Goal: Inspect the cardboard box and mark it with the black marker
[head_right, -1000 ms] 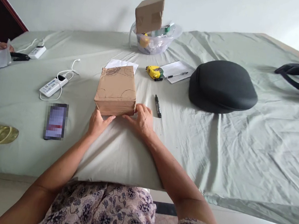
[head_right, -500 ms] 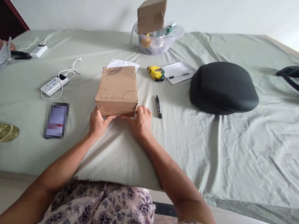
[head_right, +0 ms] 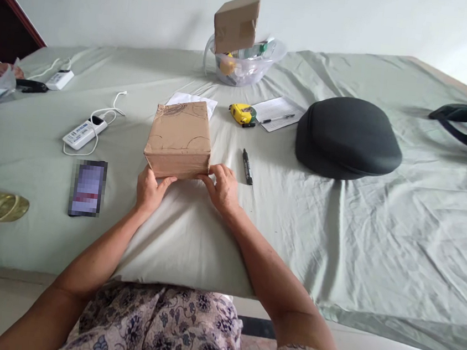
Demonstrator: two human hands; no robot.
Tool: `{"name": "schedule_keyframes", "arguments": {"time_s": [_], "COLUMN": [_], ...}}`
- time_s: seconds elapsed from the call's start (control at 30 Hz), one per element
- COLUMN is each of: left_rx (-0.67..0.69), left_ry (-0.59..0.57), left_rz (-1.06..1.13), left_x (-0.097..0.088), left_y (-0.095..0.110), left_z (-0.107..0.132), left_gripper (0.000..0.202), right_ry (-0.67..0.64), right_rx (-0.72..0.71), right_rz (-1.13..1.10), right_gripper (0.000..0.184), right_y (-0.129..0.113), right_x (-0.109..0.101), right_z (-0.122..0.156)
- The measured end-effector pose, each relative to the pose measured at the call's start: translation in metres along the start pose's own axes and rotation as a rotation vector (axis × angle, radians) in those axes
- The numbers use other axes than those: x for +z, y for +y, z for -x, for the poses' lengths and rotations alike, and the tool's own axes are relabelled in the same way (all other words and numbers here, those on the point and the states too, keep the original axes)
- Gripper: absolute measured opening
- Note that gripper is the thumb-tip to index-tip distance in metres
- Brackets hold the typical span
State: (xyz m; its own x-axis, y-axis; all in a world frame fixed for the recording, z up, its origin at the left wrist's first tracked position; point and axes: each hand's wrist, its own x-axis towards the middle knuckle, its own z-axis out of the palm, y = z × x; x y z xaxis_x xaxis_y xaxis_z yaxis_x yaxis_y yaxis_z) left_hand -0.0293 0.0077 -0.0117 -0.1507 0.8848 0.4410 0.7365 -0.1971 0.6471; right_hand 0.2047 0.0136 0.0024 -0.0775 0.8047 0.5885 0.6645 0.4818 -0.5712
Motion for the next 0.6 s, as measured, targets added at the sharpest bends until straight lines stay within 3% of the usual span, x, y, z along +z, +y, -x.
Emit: {"name": "schedule_keyframes", "arguments": {"time_s": [0.17, 0.43, 0.6], "left_rx": [-0.014, 0.135, 0.055], "left_ry": [0.022, -0.008, -0.024], "left_rz": [0.052, 0.265, 0.266], "left_x": [-0.001, -0.002, -0.006], "left_y": [-0.001, 0.001, 0.006], "left_z": [0.000, -0.002, -0.002], "left_gripper": [0.071, 0.063, 0.055], "right_ry": [0.005, 0.002, -0.030], "right_rx": [0.041, 0.188, 0.179], "right_rz": [-0.042, -0.057, -0.042], "right_gripper": [0.034, 0.035, 0.032], "right_y": [-0.001, 0.008, 0.010], "right_x": [0.000, 0.014, 0.013], "right_z": [0.000, 0.005, 0.005]}}
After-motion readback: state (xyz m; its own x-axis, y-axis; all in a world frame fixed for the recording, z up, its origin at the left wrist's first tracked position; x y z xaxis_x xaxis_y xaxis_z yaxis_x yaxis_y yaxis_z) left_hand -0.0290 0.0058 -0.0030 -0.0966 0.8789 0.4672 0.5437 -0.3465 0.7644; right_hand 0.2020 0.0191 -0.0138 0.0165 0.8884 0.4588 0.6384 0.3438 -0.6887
